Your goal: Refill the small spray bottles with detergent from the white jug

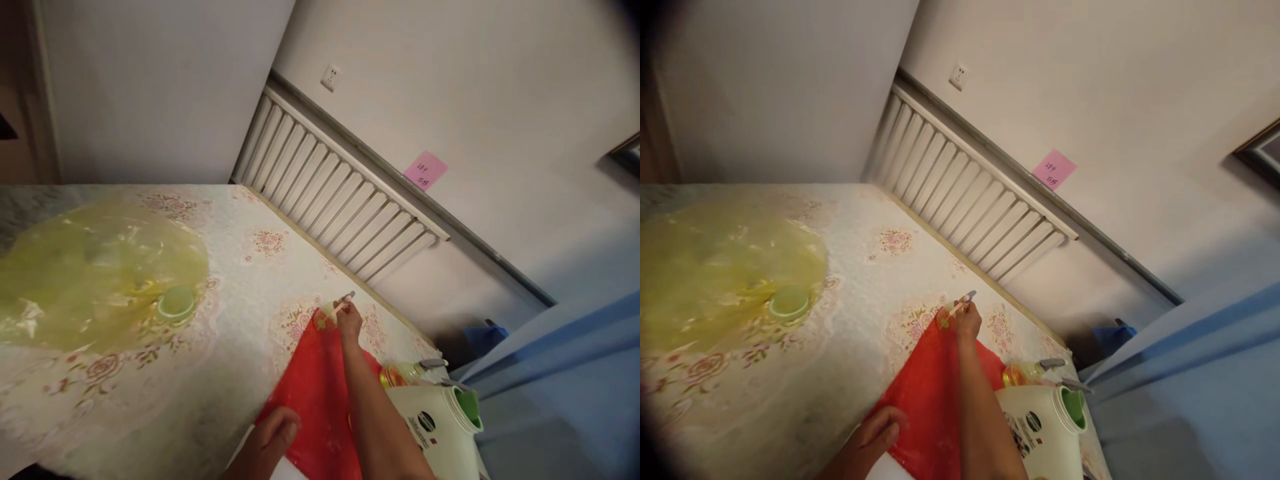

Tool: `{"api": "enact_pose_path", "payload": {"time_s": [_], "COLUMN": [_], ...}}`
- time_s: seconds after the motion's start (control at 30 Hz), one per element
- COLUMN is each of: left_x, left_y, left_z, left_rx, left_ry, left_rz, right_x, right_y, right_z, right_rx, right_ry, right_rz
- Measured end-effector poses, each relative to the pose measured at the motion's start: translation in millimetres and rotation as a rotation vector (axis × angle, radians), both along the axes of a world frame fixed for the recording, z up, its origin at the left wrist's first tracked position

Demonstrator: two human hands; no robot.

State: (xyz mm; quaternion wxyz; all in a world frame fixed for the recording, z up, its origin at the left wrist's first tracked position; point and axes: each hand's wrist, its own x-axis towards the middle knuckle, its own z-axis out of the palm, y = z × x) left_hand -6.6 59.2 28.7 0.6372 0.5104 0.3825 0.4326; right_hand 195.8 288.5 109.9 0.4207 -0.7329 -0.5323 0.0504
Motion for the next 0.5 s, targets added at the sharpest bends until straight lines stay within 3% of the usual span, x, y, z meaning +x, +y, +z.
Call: {"api": "enact_pose_path", "payload": {"time_s": [0.2,0.3,0.4,0.5], "left_x": [3,3,1,-1], "left_y": [3,6,9,15], "left_z": [-2.3,-0.3,2.9,4.1], "left_rx": [-0.016,-0.137,-0.345,-0.423], "left_ry": [-0.059,-0.207,-0.458,-0.658], "left_rz": [0.013,-0.022,-0.072,-0.105], "right_x": [-4,-6,-11,-19], "right_y": [-9,-19,-42,-82], "right_z": [29.8,48.9,61.2,65.2], "right_rx": [0.128,0.183,0.207,0.222], "right_ry": [0.021,0.051,0.071,0.051], "right_rz": [-0.093,-0.074,0.004,0.087]}}
